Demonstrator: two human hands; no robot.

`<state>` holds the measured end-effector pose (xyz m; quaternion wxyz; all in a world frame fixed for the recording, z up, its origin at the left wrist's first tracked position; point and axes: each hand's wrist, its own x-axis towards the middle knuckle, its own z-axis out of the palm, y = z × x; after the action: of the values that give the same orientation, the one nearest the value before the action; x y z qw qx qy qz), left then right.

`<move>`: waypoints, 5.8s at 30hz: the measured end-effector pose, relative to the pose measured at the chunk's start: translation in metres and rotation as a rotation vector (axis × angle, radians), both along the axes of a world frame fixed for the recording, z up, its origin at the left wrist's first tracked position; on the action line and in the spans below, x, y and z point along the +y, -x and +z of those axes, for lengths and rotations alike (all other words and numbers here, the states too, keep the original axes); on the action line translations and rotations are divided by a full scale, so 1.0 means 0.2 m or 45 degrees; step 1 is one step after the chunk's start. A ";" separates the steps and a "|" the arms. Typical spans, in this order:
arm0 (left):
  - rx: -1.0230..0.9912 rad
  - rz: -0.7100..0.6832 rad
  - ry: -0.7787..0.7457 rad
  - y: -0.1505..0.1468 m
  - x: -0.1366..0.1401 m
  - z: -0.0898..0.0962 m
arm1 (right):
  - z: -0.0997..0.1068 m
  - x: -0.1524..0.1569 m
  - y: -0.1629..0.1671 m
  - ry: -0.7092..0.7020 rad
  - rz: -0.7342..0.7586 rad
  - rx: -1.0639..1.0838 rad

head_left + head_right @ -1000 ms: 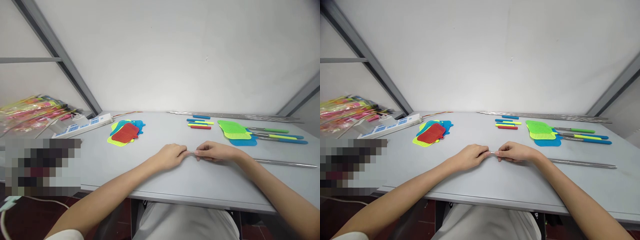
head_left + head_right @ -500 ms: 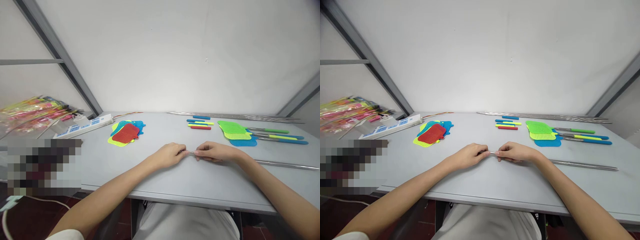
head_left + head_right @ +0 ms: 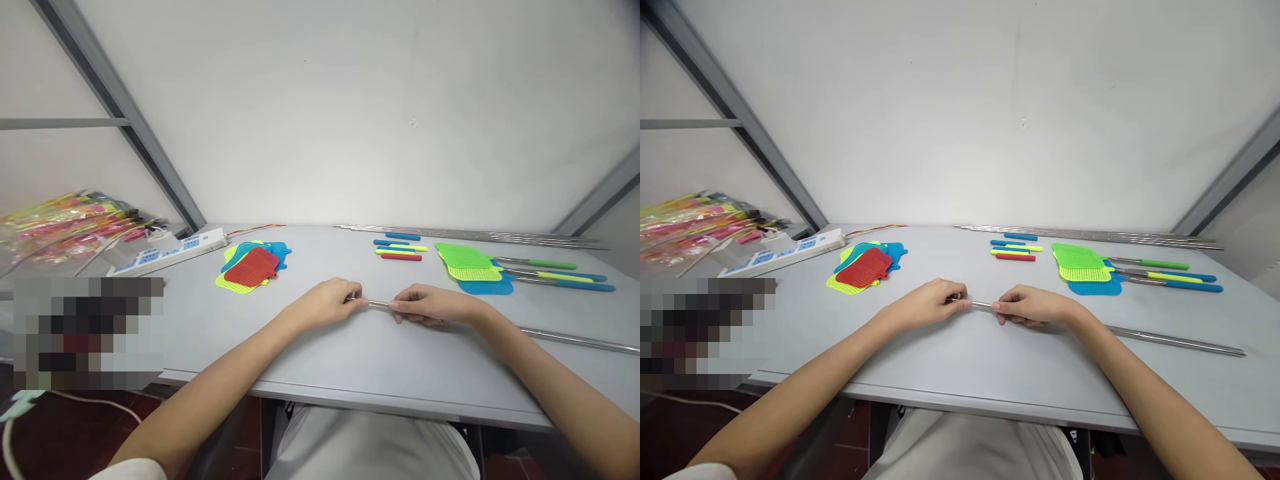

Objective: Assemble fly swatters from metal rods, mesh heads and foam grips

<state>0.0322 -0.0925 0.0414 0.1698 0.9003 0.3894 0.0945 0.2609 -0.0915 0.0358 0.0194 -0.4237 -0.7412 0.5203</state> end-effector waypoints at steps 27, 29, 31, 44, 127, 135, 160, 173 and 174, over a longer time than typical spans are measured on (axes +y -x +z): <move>0.281 -0.119 -0.411 -0.06 -0.06 -0.11 | -0.04 0.00 -0.01 0.376 -0.072 0.186; 0.291 -0.129 -0.399 -0.07 -0.09 -0.11 | -0.05 0.00 -0.01 0.448 -0.055 0.201; 0.301 -0.137 -0.387 -0.07 -0.11 -0.11 | -0.05 0.00 -0.01 0.482 -0.032 0.190; 0.323 -0.164 -0.420 -0.09 -0.13 -0.12 | -0.02 -0.02 0.00 0.416 0.015 0.160; 0.145 -0.158 -0.179 -0.01 -0.03 0.00 | 0.02 -0.03 -0.02 0.008 -0.008 -0.136; 0.232 -0.252 -0.253 -0.02 -0.05 -0.01 | 0.05 -0.04 -0.01 -0.067 0.090 -0.197; 0.113 -0.297 -0.101 -0.07 -0.12 -0.05 | 0.02 -0.04 -0.04 0.360 0.220 -0.079; 0.154 -0.303 -0.226 -0.08 -0.12 -0.07 | -0.02 -0.05 0.00 0.387 0.158 -0.014; 0.157 -0.300 -0.229 -0.08 -0.13 -0.07 | -0.02 -0.05 0.00 0.386 0.157 -0.013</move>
<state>0.0482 -0.1176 0.0270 0.0743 0.9554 0.2808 0.0530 0.2606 -0.1006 0.0326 -0.0805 -0.3780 -0.6790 0.6241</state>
